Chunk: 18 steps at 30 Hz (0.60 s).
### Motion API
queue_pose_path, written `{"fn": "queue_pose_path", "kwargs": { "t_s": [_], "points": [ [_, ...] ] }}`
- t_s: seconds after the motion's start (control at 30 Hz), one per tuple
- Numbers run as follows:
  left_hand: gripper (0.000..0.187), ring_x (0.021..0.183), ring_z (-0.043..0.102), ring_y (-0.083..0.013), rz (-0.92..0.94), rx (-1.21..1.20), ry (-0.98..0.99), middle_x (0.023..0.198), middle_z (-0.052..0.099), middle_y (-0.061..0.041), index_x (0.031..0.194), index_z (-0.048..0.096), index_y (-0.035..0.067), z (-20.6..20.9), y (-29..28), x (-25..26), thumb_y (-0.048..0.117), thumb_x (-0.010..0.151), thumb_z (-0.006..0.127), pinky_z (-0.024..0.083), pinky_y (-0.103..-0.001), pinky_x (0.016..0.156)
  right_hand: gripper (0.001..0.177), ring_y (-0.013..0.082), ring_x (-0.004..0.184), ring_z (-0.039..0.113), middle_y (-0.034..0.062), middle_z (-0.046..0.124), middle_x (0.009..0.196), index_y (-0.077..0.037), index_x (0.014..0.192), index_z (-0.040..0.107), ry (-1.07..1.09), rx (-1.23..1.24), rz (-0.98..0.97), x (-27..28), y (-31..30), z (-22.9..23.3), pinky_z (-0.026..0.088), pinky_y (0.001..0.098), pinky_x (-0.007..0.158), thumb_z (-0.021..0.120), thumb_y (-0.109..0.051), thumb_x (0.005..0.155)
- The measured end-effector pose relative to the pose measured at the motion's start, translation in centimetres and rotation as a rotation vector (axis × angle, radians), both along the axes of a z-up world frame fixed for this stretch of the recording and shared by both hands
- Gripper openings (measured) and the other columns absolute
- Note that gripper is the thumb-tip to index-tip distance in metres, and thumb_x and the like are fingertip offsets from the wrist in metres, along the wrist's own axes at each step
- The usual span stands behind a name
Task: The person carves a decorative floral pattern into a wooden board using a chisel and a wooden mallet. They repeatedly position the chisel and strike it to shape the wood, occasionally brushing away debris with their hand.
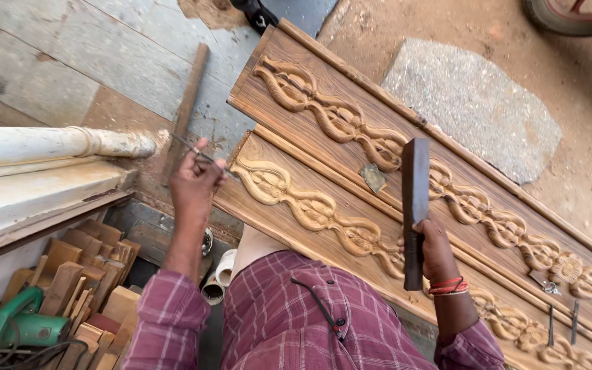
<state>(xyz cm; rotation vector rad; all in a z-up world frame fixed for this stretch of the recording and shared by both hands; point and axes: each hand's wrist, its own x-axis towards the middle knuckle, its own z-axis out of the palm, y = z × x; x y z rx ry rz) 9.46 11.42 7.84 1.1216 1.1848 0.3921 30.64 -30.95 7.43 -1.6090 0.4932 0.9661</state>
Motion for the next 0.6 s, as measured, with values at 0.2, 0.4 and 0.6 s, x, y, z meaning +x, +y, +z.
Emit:
{"fn": "queue_pose_path", "kwargs": {
  "t_s": [0.2, 0.4, 0.6],
  "points": [
    [0.023, 0.085, 0.079, -0.0129, -0.334, 0.293, 0.055, 0.099, 0.080, -0.009, 0.123, 0.067, 0.003, -0.1, 3.8, 3.9, 0.011, 0.100, 0.068, 0.065, -0.025, 0.068, 0.033, 0.0196, 0.056, 0.061, 0.0071, 0.061, 0.069, 0.002, 0.103, 0.057, -0.316, -0.216, 0.269, -0.7, 7.5, 5.2, 0.051, 0.0350, 0.053, 0.075, -0.022, 0.090],
    [0.022, 0.072, 0.077, -0.0242, -0.575, 0.580, 0.349, 0.079, 0.077, -0.009, 0.108, 0.065, 0.005, 0.2, 5.5, 5.4, 0.018, 0.093, 0.075, 0.058, -0.038, 0.064, 0.056, 0.0200, 0.069, 0.067, 0.0091, 0.070, 0.087, 0.000, 0.131, 0.062, -0.633, -0.311, 0.845, 2.8, 16.7, 8.4, 0.056, 0.0361, 0.059, 0.079, -0.018, 0.081],
    [0.024, 0.071, 0.076, -0.0252, -0.596, 0.565, 0.408, 0.076, 0.076, -0.010, 0.107, 0.066, 0.004, -0.8, 6.0, 5.5, 0.017, 0.090, 0.076, 0.058, -0.039, 0.066, 0.073, 0.0195, 0.073, 0.071, 0.0107, 0.074, 0.097, -0.017, 0.153, 0.052, -0.868, -0.180, 1.208, 3.8, 26.9, 10.7, 0.059, 0.0362, 0.064, 0.081, -0.031, 0.087]
  ]
}}
